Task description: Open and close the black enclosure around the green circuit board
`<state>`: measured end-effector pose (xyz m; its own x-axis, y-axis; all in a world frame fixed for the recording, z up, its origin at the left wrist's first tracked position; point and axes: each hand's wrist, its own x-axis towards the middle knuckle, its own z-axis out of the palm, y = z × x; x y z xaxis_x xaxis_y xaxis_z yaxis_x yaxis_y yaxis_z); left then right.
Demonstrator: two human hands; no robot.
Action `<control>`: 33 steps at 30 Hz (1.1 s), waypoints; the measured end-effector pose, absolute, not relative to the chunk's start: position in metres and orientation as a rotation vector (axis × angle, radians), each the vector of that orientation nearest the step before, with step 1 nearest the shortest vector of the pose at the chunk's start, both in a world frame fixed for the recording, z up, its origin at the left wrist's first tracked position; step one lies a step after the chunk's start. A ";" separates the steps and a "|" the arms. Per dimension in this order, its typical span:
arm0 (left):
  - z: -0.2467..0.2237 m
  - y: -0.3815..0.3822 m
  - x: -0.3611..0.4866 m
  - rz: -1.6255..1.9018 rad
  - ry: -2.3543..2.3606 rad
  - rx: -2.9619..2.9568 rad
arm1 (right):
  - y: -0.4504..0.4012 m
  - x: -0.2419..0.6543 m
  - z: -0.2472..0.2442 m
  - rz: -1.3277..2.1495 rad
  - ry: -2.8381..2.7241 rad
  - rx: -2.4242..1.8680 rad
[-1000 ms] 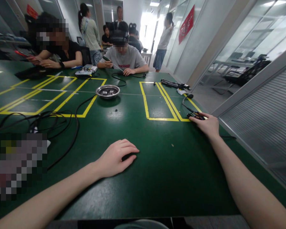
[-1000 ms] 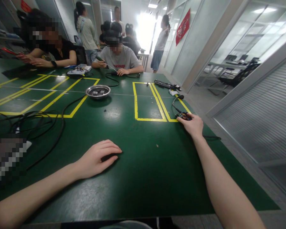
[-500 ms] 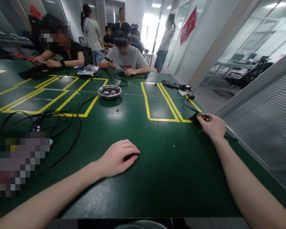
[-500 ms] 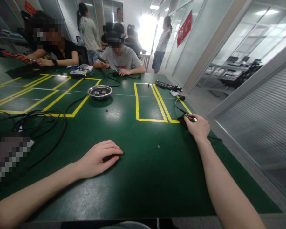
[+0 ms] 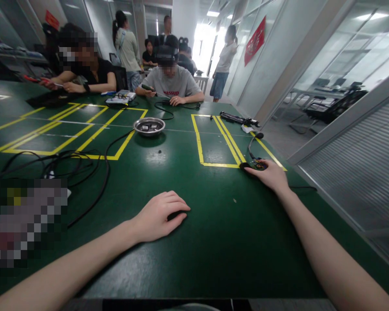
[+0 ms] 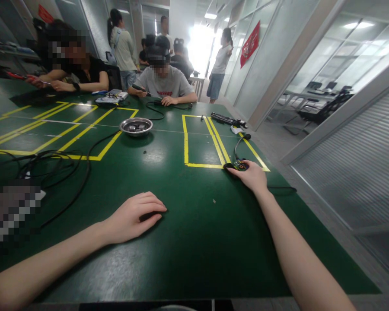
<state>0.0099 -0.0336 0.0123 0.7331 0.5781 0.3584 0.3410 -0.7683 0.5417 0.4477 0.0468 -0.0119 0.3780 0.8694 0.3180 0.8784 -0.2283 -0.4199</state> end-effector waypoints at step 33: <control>0.015 -0.032 0.003 0.607 0.811 2.503 | -0.033 0.266 0.016 0.314 -2.651 -0.988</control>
